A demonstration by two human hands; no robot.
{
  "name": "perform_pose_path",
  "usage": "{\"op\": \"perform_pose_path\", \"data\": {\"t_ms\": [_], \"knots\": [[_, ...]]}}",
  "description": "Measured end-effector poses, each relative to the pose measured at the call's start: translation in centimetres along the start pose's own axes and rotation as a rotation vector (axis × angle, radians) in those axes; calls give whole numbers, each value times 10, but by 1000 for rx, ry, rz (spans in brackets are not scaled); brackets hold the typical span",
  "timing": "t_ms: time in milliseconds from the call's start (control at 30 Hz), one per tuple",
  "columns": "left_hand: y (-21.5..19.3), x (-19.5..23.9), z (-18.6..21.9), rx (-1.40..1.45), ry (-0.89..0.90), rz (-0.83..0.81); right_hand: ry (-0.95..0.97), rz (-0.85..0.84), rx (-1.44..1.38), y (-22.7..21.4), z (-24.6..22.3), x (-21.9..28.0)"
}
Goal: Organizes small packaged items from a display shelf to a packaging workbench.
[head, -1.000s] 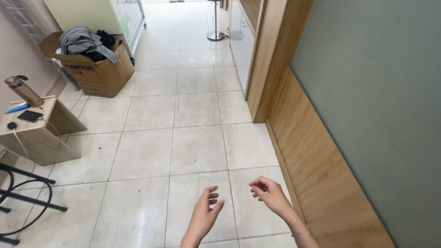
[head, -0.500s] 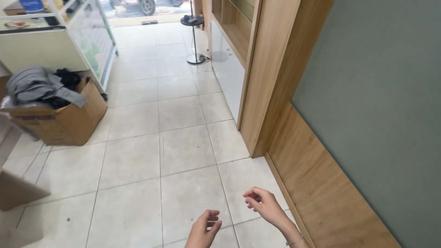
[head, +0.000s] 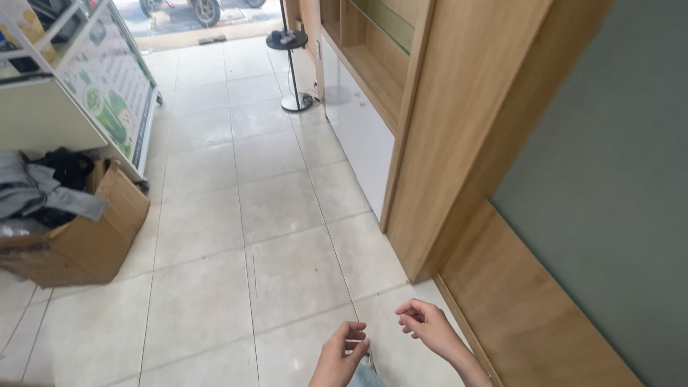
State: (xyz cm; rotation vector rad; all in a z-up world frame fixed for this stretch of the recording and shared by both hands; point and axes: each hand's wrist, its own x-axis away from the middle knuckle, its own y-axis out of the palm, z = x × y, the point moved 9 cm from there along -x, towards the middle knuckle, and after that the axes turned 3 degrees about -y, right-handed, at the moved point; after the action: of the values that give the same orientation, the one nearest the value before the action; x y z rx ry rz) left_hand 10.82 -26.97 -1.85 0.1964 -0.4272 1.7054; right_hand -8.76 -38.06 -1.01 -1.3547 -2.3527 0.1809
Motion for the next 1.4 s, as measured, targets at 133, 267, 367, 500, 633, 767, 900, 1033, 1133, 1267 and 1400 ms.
{"op": "perform_pose_path", "data": {"t_ms": [133,267,367,500,633,767,900,1033,1133,1267,1400], "knots": [[-26,-98,7,-42,-49,0,-4,-10,-13,-15,-16,-106],[-54,-197,45,-133,1,9,-21,-13,-17,-38,-61,-211],[-72,-248,71,-124,-31,25,-41,-27,-18,-47,-95,-272],[-94,-336,75,-40,19,52,-114,-22,-31,-57,-141,-337],[-125,-417,104,-30,64,32,-129,7,-52,-63,-170,-403],[-168,-507,154,-18,60,26,-155,59,-47,-76,-207,-483],[-207,-609,197,38,132,-4,-233,155,-30,-93,-233,-581],[-246,-690,267,42,172,-68,-251,228,-26,-100,-308,-652],[-263,-744,306,16,191,-130,-202,262,-16,-108,-342,-696],[-277,-792,352,40,176,-173,-178,287,-82,-124,-361,-748],[-280,-848,394,118,162,-216,-248,371,-233,-159,-375,-798]]}}
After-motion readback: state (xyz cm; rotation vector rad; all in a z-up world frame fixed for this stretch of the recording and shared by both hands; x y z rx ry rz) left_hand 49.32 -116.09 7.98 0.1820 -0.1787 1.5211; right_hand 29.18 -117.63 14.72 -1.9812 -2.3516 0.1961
